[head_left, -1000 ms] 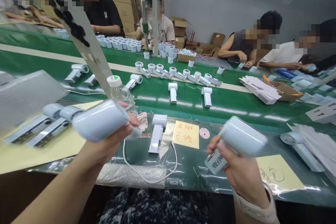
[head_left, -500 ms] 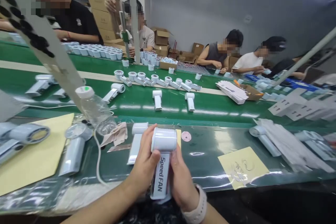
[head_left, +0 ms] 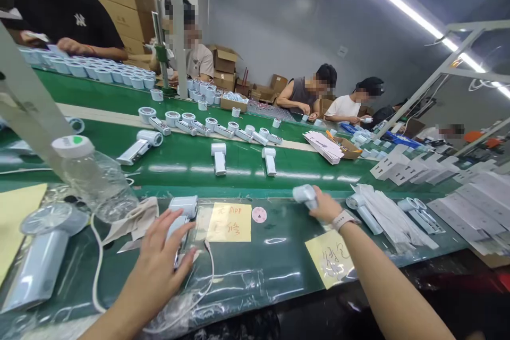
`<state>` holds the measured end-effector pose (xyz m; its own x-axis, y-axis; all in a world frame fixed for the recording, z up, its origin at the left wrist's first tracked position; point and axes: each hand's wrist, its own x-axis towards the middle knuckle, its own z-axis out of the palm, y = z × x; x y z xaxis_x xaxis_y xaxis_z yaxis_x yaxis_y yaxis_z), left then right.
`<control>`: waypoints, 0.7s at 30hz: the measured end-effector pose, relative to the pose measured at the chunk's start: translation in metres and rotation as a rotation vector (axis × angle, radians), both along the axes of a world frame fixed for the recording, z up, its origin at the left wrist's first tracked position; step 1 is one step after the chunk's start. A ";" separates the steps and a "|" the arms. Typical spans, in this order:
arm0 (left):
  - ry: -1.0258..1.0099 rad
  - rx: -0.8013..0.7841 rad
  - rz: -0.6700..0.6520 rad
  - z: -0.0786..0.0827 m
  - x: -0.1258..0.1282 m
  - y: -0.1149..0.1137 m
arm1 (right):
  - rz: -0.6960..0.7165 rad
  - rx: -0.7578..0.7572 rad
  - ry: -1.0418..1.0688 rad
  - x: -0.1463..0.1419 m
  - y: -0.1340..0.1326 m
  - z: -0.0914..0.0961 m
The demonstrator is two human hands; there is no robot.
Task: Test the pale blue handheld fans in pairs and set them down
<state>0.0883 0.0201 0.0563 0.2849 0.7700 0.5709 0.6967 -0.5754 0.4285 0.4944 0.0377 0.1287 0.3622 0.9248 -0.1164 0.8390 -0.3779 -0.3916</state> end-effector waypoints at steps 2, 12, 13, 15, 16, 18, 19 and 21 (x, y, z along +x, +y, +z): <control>0.060 0.021 0.056 -0.016 -0.012 0.006 | -0.175 -0.053 -0.120 0.043 -0.001 -0.001; 0.020 -0.043 0.065 -0.019 0.002 -0.001 | -0.265 0.139 -0.380 0.020 0.027 -0.029; 0.010 -0.051 0.070 -0.019 0.001 -0.001 | -0.190 0.156 -0.357 0.004 0.046 -0.033; 0.005 -0.058 0.066 -0.022 -0.001 0.000 | -0.053 0.173 -0.287 -0.029 0.085 -0.042; 0.011 -0.056 0.060 -0.023 -0.002 0.000 | -0.016 0.176 -0.254 -0.045 0.105 -0.047; 0.027 -0.055 0.042 -0.027 -0.003 -0.001 | -0.019 0.178 -0.201 -0.078 0.139 -0.056; 0.030 -0.060 0.043 -0.029 -0.003 -0.002 | -0.043 0.178 -0.179 -0.094 0.153 -0.059; 0.023 -0.077 0.069 -0.031 -0.002 -0.004 | -0.097 0.180 -0.140 -0.128 0.173 -0.065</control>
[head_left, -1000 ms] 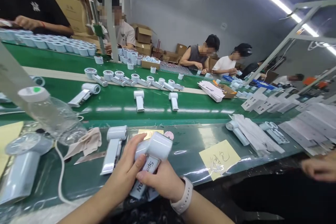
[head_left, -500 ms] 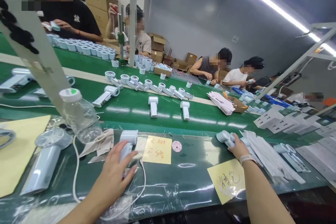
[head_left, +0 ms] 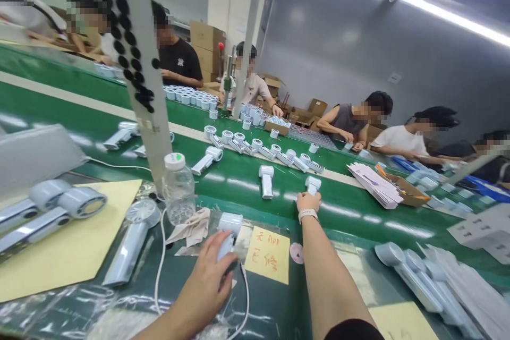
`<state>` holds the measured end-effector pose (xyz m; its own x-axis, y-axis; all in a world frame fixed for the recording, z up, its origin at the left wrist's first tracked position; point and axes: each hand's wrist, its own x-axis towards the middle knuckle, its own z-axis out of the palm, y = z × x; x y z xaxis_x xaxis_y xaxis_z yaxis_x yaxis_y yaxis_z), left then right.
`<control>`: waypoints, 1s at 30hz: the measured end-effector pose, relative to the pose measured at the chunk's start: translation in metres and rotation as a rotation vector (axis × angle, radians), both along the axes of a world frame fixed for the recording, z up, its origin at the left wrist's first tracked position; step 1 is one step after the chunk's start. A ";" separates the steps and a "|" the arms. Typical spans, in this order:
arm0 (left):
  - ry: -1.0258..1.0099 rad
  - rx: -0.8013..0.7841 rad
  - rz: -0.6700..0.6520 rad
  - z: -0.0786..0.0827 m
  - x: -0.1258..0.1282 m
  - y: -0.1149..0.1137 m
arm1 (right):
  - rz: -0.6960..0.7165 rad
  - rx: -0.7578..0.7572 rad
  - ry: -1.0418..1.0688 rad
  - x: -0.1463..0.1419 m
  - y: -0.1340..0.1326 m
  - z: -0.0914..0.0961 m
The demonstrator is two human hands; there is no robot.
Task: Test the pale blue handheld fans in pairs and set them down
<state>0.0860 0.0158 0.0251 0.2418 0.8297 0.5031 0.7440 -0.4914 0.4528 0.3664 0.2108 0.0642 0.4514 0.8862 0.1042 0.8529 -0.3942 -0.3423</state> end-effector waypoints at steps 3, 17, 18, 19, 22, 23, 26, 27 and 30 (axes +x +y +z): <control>0.006 -0.018 0.027 -0.004 0.002 -0.001 | 0.001 0.024 0.054 -0.049 0.013 -0.008; -0.017 -0.065 -0.044 0.002 -0.004 0.001 | 0.190 0.325 0.417 -0.066 -0.051 0.008; -0.060 -0.061 -0.061 0.004 -0.002 0.000 | 0.228 0.363 0.448 -0.066 -0.068 0.012; -0.136 -0.082 -0.087 0.007 0.001 -0.002 | 0.271 0.396 0.475 -0.067 -0.089 0.016; -0.697 -0.368 -0.212 0.031 0.017 -0.010 | 0.424 0.457 0.524 -0.082 -0.159 0.025; -0.984 -0.519 -0.251 0.042 0.023 -0.012 | 0.500 0.478 0.519 -0.089 -0.182 0.026; -1.588 -0.820 -0.243 0.072 0.035 -0.015 | 0.779 0.558 0.386 -0.108 -0.237 0.029; -1.667 -0.869 -0.215 0.079 0.035 -0.015 | 0.832 0.562 0.349 -0.111 -0.249 0.030; -1.745 -0.992 -0.209 0.086 0.028 -0.014 | 0.914 0.527 0.370 -0.106 -0.260 0.031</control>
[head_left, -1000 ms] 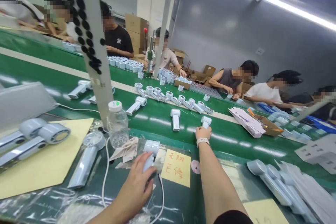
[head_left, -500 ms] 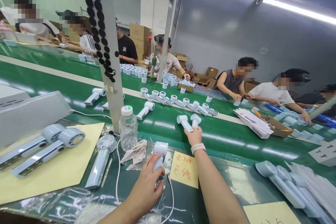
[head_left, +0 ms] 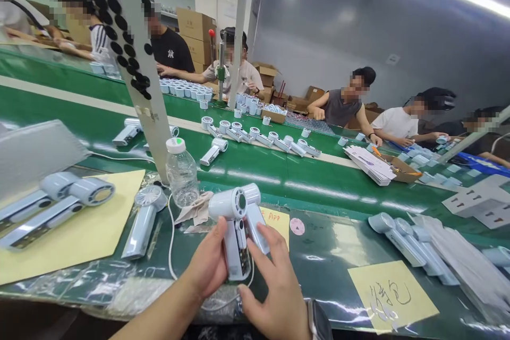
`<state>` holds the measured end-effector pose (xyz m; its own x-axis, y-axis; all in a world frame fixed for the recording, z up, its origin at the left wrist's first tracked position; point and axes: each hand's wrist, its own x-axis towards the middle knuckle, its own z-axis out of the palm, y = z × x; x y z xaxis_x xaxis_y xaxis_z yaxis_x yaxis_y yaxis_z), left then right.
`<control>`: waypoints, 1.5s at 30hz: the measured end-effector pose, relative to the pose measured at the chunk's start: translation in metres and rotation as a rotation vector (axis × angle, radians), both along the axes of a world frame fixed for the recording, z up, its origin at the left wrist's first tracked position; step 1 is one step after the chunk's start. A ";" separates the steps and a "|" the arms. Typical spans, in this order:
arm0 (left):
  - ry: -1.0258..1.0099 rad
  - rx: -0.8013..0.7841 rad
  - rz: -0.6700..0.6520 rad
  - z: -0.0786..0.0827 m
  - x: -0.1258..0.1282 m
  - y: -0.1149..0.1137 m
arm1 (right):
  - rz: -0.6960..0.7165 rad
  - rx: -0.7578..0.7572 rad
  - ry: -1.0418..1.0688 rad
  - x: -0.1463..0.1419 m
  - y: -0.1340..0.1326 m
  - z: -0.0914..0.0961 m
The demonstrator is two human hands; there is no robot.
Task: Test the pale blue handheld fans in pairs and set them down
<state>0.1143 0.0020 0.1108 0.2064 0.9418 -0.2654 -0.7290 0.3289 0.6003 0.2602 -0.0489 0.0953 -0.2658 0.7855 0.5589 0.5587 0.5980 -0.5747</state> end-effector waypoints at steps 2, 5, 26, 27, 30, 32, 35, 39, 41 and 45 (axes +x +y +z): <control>-0.030 -0.009 -0.051 -0.002 -0.009 0.001 | 0.107 -0.076 0.056 0.009 0.010 -0.002; 0.009 0.061 0.012 -0.003 -0.020 0.003 | -0.020 -0.265 0.125 0.014 0.038 -0.014; -0.067 0.280 -0.004 0.022 -0.025 0.009 | 0.116 -0.830 0.755 -0.048 -0.009 -0.004; -0.052 0.293 0.022 0.020 -0.025 0.008 | 0.096 -0.842 0.820 -0.053 -0.011 -0.007; -0.018 0.315 0.070 0.018 -0.026 0.005 | 0.125 -0.880 0.926 -0.063 -0.015 -0.010; -0.016 0.309 0.070 0.020 -0.027 0.004 | 0.186 -0.842 0.806 -0.061 -0.015 -0.006; -0.051 0.289 0.096 0.025 -0.029 0.001 | 0.249 -0.704 0.571 -0.051 -0.012 0.003; -0.172 0.213 0.074 0.031 -0.032 0.000 | 0.287 -0.520 0.584 -0.047 -0.012 0.006; -0.195 0.208 0.052 0.032 -0.034 -0.001 | 0.242 -0.547 0.624 -0.048 -0.013 0.004; -0.110 0.288 0.064 0.031 -0.035 -0.003 | 0.127 -0.776 0.729 -0.051 -0.013 -0.001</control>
<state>0.0796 -0.0009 0.1413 0.1569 0.9870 0.0347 -0.8083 0.1082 0.5787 0.2092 -0.0621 0.0942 -0.1743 0.9844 -0.0242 -0.1131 -0.0445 -0.9926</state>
